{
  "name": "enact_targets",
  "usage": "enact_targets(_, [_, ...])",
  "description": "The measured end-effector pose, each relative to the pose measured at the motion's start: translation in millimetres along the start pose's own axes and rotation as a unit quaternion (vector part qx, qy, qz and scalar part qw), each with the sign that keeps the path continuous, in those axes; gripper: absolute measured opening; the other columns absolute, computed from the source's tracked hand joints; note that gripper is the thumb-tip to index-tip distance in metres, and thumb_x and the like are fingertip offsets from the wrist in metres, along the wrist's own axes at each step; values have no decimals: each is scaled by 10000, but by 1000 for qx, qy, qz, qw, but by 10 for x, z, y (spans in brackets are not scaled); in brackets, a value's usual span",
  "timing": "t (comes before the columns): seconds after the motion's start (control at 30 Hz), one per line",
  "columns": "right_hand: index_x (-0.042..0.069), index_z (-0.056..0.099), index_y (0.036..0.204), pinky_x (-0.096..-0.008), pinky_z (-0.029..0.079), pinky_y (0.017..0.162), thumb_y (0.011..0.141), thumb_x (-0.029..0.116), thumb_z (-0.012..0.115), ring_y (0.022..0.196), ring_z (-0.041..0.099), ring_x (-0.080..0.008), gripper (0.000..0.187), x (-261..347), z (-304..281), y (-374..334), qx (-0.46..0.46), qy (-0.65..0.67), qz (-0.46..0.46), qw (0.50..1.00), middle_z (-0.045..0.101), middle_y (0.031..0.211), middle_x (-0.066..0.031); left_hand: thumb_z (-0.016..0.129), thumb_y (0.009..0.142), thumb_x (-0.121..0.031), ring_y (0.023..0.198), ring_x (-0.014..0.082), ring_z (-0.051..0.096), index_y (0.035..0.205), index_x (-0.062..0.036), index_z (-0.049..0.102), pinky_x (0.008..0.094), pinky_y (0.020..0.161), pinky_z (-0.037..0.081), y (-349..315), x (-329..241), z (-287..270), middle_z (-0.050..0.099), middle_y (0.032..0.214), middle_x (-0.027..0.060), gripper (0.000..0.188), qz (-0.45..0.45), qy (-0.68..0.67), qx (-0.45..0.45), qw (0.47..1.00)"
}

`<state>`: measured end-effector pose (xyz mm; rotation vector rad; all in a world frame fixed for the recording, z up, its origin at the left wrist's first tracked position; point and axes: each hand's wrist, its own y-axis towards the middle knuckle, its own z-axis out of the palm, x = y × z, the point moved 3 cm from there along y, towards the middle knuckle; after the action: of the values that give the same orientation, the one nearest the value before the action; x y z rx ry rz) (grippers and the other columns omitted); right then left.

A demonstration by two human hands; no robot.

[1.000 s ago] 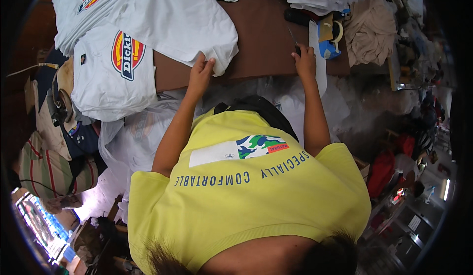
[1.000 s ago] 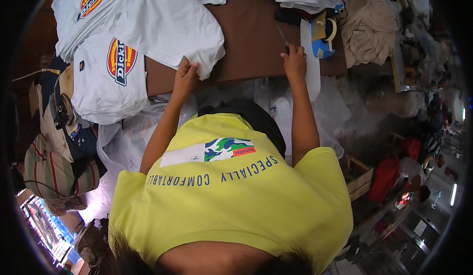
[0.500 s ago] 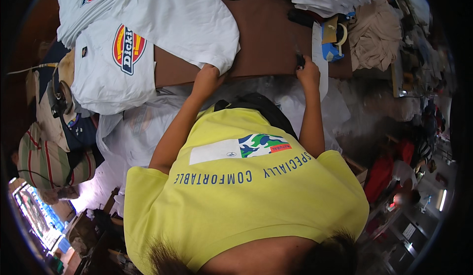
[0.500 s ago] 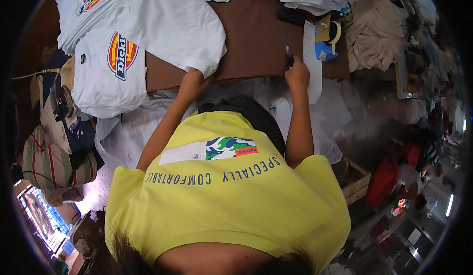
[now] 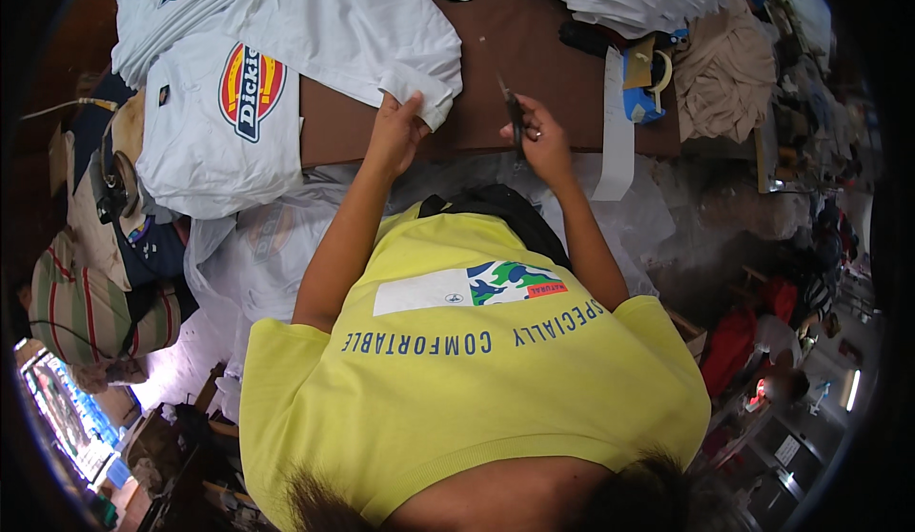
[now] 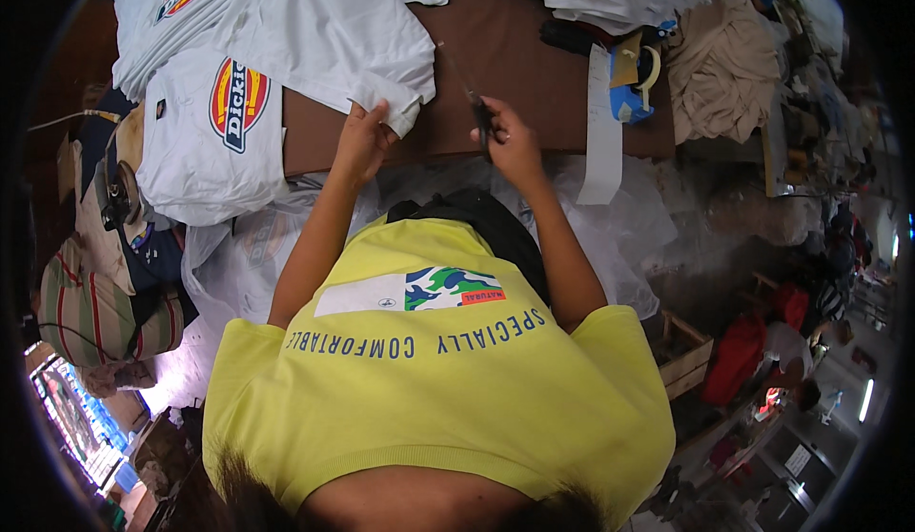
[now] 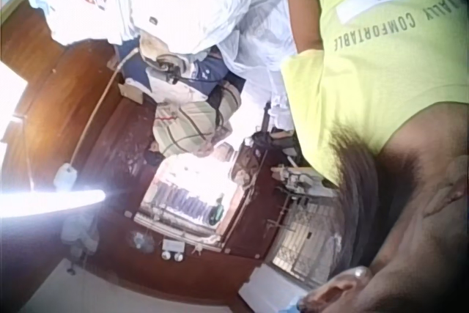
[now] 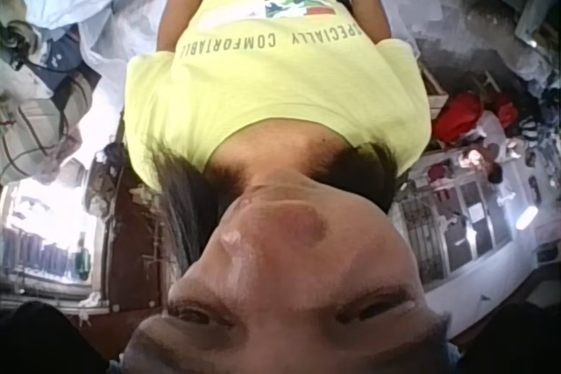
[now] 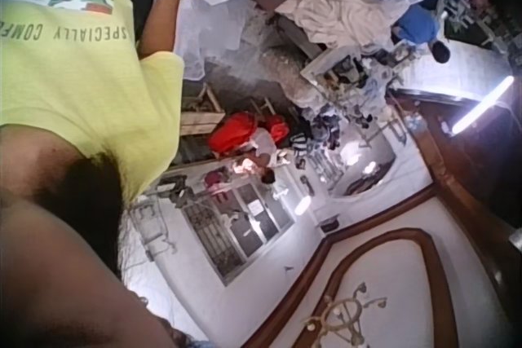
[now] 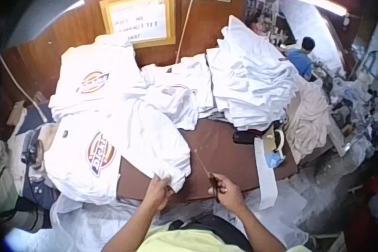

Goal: The person uses shears to trim excess threads from t-shirts and then folds and stacks the shirts on a work table.

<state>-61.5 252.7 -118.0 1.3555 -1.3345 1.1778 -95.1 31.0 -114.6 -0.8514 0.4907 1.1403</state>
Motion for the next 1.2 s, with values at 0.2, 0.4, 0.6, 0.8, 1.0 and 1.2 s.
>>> enact_targets(0.2, [40,479,1207,-231,478,713,785,-90,552,825,611,-106,447,-41,186,-132,56,-5,-18,998,607,867,-61,580,781,52,971,187,558,1257,1,344,306,806,488,-35,45,-91,502,1150,105,534,4,99,10,995])
enact_targets(0.4, [59,499,1171,-231,478,659,745,-99,544,801,654,-166,456,8,296,-200,81,-22,26,996,623,873,-92,642,782,-40,768,129,590,984,-2,542,236,684,471,-90,147,-215,606,901,56,228,-58,81,-47,994])
enact_targets(0.6, [99,514,1132,-293,474,649,654,97,743,722,607,-184,530,-92,335,-274,71,-128,16,989,616,860,-96,636,790,-45,672,96,573,970,-2,560,211,596,445,-164,66,-170,617,846,44,200,-23,166,-32,985])
enact_targets(0.8, [145,514,1090,-320,458,623,536,237,839,682,567,-201,649,27,339,-344,61,-223,43,972,533,745,-58,618,742,7,744,119,602,975,43,560,225,695,483,-150,63,-147,626,866,82,243,-11,100,-21,995])
enact_targets(1.0, [161,513,1105,-336,454,615,532,306,834,689,563,-221,672,135,315,-341,50,-264,24,963,524,763,-56,581,756,41,778,139,621,988,32,554,247,731,504,-142,90,-147,634,885,80,234,-15,77,-2,997])
enact_targets(1.2, [159,514,1128,-336,454,605,535,345,824,686,568,-226,694,165,350,-279,52,-296,-10,954,542,779,-63,546,783,64,820,147,628,1002,7,564,270,774,513,-106,119,-207,643,912,63,227,-28,75,16,997])
